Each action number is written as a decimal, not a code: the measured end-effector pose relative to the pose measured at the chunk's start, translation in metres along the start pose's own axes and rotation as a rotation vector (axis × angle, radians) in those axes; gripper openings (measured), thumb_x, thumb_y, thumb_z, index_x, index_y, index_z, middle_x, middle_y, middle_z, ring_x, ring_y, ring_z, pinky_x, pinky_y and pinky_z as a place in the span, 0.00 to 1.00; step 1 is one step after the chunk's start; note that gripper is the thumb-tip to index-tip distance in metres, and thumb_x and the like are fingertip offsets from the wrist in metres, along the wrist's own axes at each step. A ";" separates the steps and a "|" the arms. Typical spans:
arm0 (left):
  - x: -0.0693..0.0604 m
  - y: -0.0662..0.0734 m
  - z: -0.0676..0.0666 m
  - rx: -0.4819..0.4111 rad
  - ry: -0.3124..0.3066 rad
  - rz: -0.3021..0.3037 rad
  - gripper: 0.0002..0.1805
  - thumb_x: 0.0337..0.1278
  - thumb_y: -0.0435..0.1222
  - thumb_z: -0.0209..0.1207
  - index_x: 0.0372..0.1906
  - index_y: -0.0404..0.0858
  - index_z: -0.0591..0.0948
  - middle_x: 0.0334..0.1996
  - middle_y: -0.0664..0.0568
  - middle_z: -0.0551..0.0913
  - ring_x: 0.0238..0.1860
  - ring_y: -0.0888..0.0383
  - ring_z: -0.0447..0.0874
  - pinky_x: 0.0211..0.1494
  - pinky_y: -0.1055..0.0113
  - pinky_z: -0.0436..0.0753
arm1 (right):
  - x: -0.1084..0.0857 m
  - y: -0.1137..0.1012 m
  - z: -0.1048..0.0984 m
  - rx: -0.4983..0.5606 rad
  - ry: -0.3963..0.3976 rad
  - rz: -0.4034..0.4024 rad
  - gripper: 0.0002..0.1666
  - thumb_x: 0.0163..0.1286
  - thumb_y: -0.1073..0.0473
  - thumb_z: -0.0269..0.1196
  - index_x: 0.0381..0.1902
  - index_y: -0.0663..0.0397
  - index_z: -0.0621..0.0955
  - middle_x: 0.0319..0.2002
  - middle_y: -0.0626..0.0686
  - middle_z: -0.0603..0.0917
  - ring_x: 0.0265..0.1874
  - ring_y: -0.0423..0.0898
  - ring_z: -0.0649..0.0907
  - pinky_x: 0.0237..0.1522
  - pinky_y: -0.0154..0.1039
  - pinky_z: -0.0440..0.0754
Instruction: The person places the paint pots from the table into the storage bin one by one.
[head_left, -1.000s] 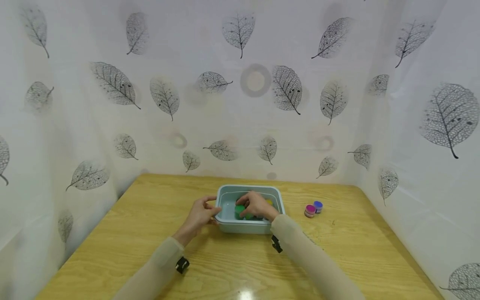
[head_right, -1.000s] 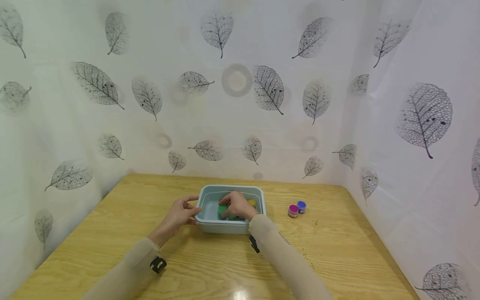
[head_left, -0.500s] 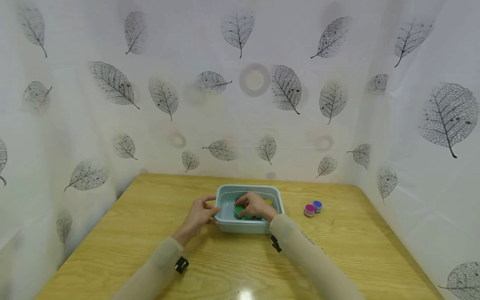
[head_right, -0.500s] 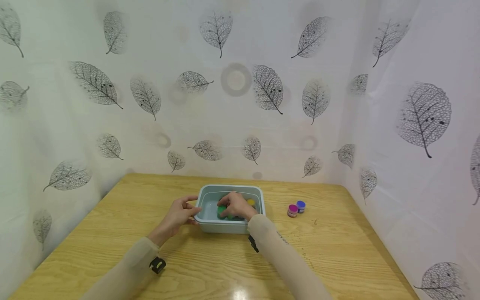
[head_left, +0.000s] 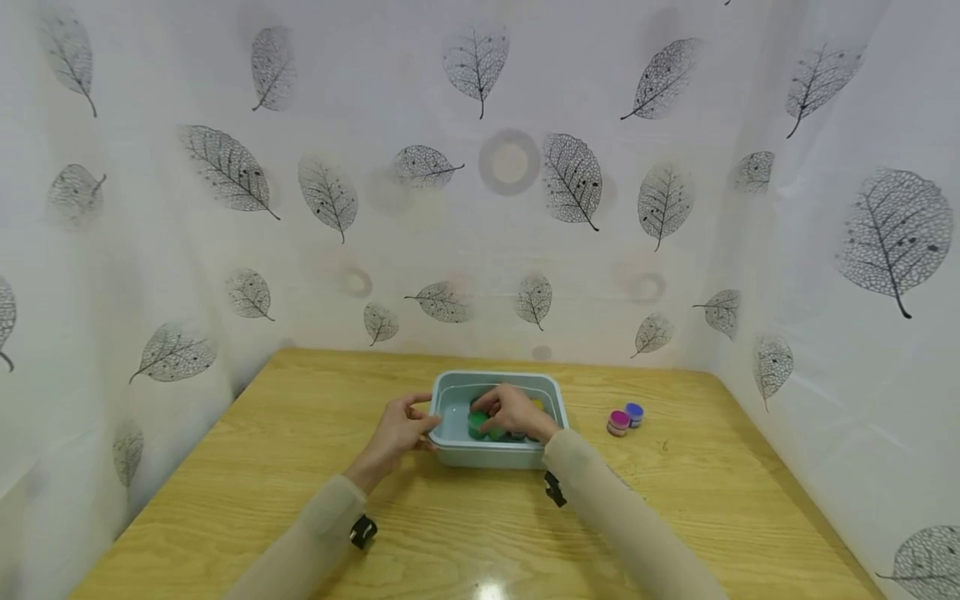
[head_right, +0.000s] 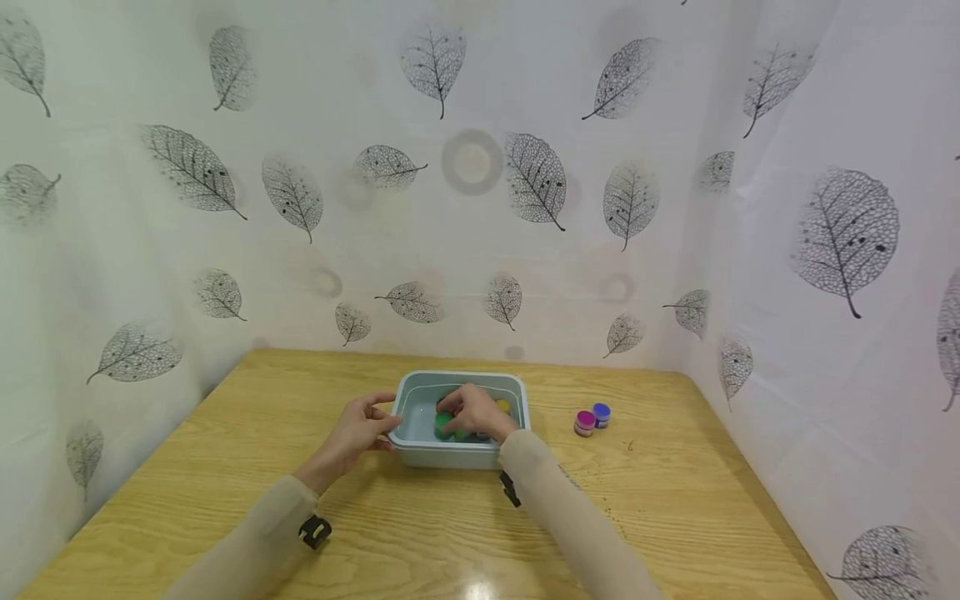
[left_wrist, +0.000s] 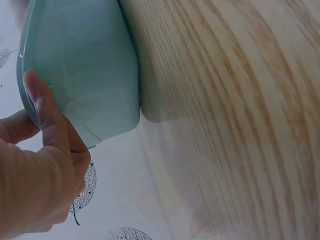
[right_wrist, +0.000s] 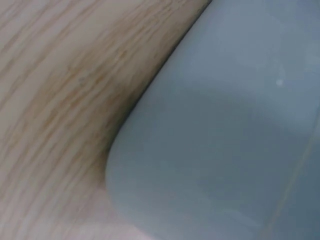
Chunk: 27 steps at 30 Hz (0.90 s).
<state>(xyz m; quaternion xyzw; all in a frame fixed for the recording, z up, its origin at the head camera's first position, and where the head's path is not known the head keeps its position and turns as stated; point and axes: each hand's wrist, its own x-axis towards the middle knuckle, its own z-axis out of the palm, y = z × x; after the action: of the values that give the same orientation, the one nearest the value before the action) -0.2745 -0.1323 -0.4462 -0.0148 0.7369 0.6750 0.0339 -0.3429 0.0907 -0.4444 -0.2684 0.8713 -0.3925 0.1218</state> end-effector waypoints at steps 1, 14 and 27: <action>0.000 0.000 0.000 -0.003 0.002 -0.003 0.29 0.58 0.24 0.61 0.66 0.30 0.70 0.31 0.46 0.75 0.24 0.57 0.81 0.27 0.63 0.88 | -0.001 0.000 -0.001 0.017 0.003 0.003 0.22 0.57 0.67 0.72 0.51 0.62 0.84 0.45 0.58 0.87 0.41 0.48 0.84 0.38 0.35 0.85; -0.001 0.000 0.001 0.006 -0.002 -0.007 0.29 0.58 0.24 0.61 0.65 0.29 0.70 0.32 0.45 0.75 0.25 0.57 0.81 0.27 0.63 0.88 | -0.015 0.000 -0.029 0.025 -0.020 -0.049 0.19 0.61 0.66 0.69 0.51 0.60 0.84 0.46 0.56 0.87 0.41 0.45 0.85 0.43 0.37 0.86; 0.000 0.000 0.001 0.017 0.008 0.000 0.28 0.58 0.24 0.62 0.65 0.30 0.72 0.32 0.45 0.76 0.25 0.57 0.81 0.27 0.62 0.88 | -0.038 0.008 -0.061 0.211 -0.032 -0.021 0.23 0.67 0.65 0.64 0.58 0.68 0.77 0.55 0.67 0.81 0.50 0.55 0.84 0.54 0.50 0.85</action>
<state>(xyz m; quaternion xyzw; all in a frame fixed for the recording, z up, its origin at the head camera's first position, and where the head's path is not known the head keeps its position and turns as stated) -0.2748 -0.1315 -0.4459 -0.0171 0.7429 0.6685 0.0312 -0.3395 0.1539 -0.4100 -0.2696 0.8202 -0.4788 0.1592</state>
